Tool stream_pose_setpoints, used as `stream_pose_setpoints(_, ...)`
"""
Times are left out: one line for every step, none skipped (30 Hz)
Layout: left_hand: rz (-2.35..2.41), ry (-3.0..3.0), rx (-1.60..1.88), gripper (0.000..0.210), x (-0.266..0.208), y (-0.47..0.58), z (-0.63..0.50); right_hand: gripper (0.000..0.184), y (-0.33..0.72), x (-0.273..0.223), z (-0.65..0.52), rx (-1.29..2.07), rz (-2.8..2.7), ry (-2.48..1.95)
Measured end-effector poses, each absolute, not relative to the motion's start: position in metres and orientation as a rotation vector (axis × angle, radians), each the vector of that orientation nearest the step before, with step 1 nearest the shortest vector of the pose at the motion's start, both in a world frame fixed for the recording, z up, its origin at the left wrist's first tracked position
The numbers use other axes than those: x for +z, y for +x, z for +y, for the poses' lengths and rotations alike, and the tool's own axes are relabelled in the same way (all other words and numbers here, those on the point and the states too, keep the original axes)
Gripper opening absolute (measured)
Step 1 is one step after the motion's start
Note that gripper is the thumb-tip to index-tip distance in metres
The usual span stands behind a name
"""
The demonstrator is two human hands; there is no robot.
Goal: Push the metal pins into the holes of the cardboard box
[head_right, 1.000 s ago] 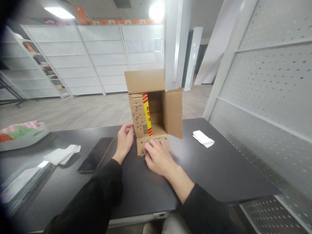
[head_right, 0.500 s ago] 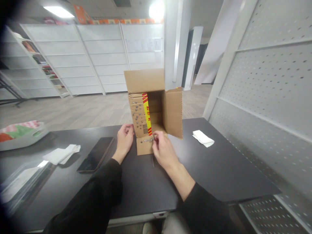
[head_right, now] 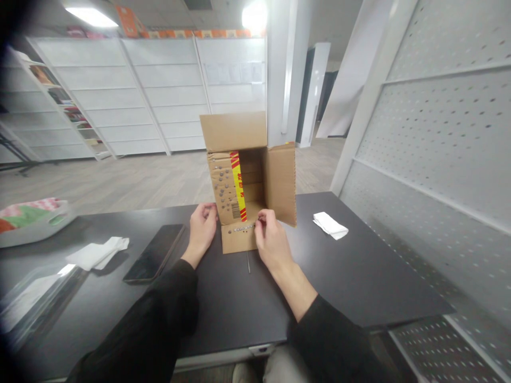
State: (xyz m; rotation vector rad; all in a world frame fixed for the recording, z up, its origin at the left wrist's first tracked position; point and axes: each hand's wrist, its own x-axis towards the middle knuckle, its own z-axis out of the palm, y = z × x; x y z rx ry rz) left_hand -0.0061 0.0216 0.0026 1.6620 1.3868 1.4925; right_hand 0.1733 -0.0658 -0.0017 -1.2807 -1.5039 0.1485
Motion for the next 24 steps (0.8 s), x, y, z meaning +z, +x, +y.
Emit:
stream_pose_setpoints(1.39, 1.66, 1.494, 0.019, 0.0027, -0.0062, 0.0215, 0.01, 0.1733, -0.0014, -0.0657, 0.149, -1.506, -1.279)
stream_pose_setpoints(1.392, 1.661, 1.495, 0.019, 0.0026, -0.0064, 0.0214, 0.009, 0.1732, -0.0011, -0.0656, 0.149, -1.509, -1.279)
stream_pose_setpoints(1.394, 1.663, 1.497, 0.019, 0.0023, -0.0066, 0.0215, 0.008, 0.1731, -0.0009, -0.0656, 0.149, -1.511, -1.28)
stream_pose_setpoints(1.396, 1.664, 1.5, 0.019, 0.0019, -0.0068, 0.0218, 0.008, 0.1731, -0.0008, -0.0655, 0.15, -1.512, -1.282)
stream_pose_setpoints(1.396, 1.665, 1.502, 0.019, 0.0014, -0.007, 0.0221, 0.008, 0.173, -0.0008, -0.0654, 0.15, -1.513, -1.284)
stream_pose_setpoints(1.396, 1.667, 1.505, 0.019, 0.0009, -0.0072, 0.0226, 0.007, 0.1731, -0.0009, -0.0652, 0.152, -1.514, -1.285)
stream_pose_setpoints(1.395, 1.669, 1.505, 0.019, 0.0004, -0.0074, 0.0231, 0.007, 0.1731, -0.0012, -0.065, 0.153, -1.517, -1.284)
stream_pose_setpoints(1.393, 1.671, 1.504, 0.019, 0.0, -0.0075, 0.0237, 0.007, 0.1732, -0.0015, -0.0649, 0.153, -1.518, -1.283)
stream_pose_setpoints(1.392, 1.672, 1.507, 0.019, -0.0004, -0.0076, 0.0241, 0.007, 0.1733, -0.0018, -0.0648, 0.152, -1.521, -1.284)
stream_pose_setpoints(1.388, 1.673, 1.507, 0.019, -0.0006, -0.0076, 0.0245, 0.008, 0.1735, -0.002, -0.0647, 0.152, -1.524, -1.286)
stream_pose_setpoints(1.386, 1.674, 1.507, 0.019, -0.0008, -0.0075, 0.0247, 0.008, 0.1736, -0.0021, -0.0648, 0.152, -1.528, -1.289)
stream_pose_setpoints(1.384, 1.675, 1.506, 0.019, -0.0009, -0.0075, 0.0248, 0.008, 0.1737, -0.002, -0.0649, 0.153, -1.532, -1.289)
stream_pose_setpoints(1.385, 1.677, 1.504, 0.02, -0.001, -0.0074, 0.0248, 0.008, 0.1738, -0.0016, -0.0651, 0.154, -1.537, -1.287)
stream_pose_setpoints(1.389, 1.677, 1.502, 0.02, -0.001, -0.0073, 0.0246, 0.008, 0.1738, -0.0011, -0.0654, 0.154, -1.544, -1.283)
stream_pose_setpoints(1.391, 1.678, 1.5, 0.02, -0.001, -0.0073, 0.0244, 0.008, 0.1738, -0.0004, -0.0657, 0.152, -1.553, -1.278)
stream_pose_setpoints(1.393, 1.676, 1.502, 0.02, -0.001, -0.0072, 0.0242, 0.008, 0.1738, 0.0002, -0.066, 0.145, -1.563, -1.275)
stream_pose_setpoints(1.393, 1.674, 1.506, 0.019, -0.0011, -0.0072, 0.0241, 0.008, 0.1737, 0.0008, -0.0663, 0.134, -1.573, -1.273)
stream_pose_setpoints(1.392, 1.672, 1.509, 0.019, -0.0012, -0.0072, 0.024, 0.008, 0.1736, 0.0013, -0.0665, 0.119, -1.585, -1.275)
stream_pose_setpoints(1.391, 1.672, 1.511, 0.019, -0.0013, -0.0072, 0.024, 0.009, 0.1736, 0.0015, -0.0667, 0.102, -1.596, -1.278)
stream_pose_setpoints(1.39, 1.672, 1.514, 0.019, -0.0014, -0.0073, 0.0241, 0.009, 0.1737, 0.0016, -0.0668, 0.084, -1.609, -1.281)
stream_pose_setpoints(1.389, 1.673, 1.514, 0.019, -0.0015, -0.0074, 0.0242, 0.01, 0.1738, 0.0015, -0.0669, 0.07, -1.623, -1.284)
stream_pose_setpoints(1.389, 1.673, 1.514, 0.019, -0.0015, -0.0075, 0.0243, 0.01, 0.1739, 0.0014, -0.067, 0.058, -1.636, -1.286)
stream_pose_setpoints(1.388, 1.672, 1.513, 0.02, -0.0015, -0.0076, 0.0244, 0.011, 0.174, 0.0013, -0.067, 0.048, -1.649, -1.288)
stream_pose_setpoints(1.388, 1.67, 1.512, 0.02, -0.0014, -0.0076, 0.0245, 0.011, 0.1741, 0.0014, -0.0671, 0.04, -1.658, -1.294)
